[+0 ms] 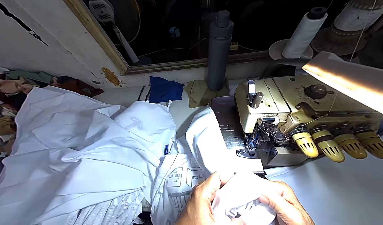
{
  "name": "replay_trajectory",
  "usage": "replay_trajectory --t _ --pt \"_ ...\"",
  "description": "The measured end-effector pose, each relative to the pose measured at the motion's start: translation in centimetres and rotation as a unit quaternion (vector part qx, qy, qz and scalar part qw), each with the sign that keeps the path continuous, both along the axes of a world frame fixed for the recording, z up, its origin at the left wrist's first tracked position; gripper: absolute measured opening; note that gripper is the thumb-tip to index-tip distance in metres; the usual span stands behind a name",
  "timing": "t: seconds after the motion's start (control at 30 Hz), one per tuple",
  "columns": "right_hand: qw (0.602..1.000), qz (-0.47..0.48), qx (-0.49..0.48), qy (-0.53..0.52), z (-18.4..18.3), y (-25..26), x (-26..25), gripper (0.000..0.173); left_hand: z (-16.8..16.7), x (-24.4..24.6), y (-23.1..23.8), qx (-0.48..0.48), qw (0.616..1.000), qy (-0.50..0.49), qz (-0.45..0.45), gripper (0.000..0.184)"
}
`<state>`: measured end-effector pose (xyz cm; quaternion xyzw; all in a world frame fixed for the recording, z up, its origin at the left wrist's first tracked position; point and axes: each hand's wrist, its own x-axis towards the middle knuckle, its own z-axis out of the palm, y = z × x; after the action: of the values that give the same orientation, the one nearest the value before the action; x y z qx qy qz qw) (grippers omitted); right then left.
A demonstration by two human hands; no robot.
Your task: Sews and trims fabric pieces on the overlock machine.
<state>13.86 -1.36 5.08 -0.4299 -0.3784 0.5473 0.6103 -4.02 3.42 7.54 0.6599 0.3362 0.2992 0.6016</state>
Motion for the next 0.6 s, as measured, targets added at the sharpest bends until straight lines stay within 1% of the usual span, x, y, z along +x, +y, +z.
replay_trajectory --t 0.13,0.23,0.33,0.5,0.6 --pt "1.000 0.006 -0.017 -0.003 -0.2 0.1 -0.1 0.040 0.2 -0.2 0.5 -0.096 0.995 -0.028 -0.003 0.041" --pt "1.000 0.012 0.001 -0.019 -0.5 0.1 0.0 0.037 -0.3 -0.3 0.9 -0.139 0.988 -0.069 0.004 0.034" --pt "0.998 0.027 0.018 -0.045 -0.6 0.1 0.2 0.034 -0.8 -0.3 1.2 -0.138 0.987 -0.082 0.013 0.029" --pt "0.997 0.037 0.020 -0.058 -0.6 0.1 0.3 0.033 -0.9 -0.1 1.1 -0.137 0.986 -0.088 0.028 0.030" --pt "0.997 0.033 0.021 -0.062 -0.6 0.0 0.3 0.033 -0.9 0.0 1.0 -0.118 0.989 -0.085 0.037 0.032"
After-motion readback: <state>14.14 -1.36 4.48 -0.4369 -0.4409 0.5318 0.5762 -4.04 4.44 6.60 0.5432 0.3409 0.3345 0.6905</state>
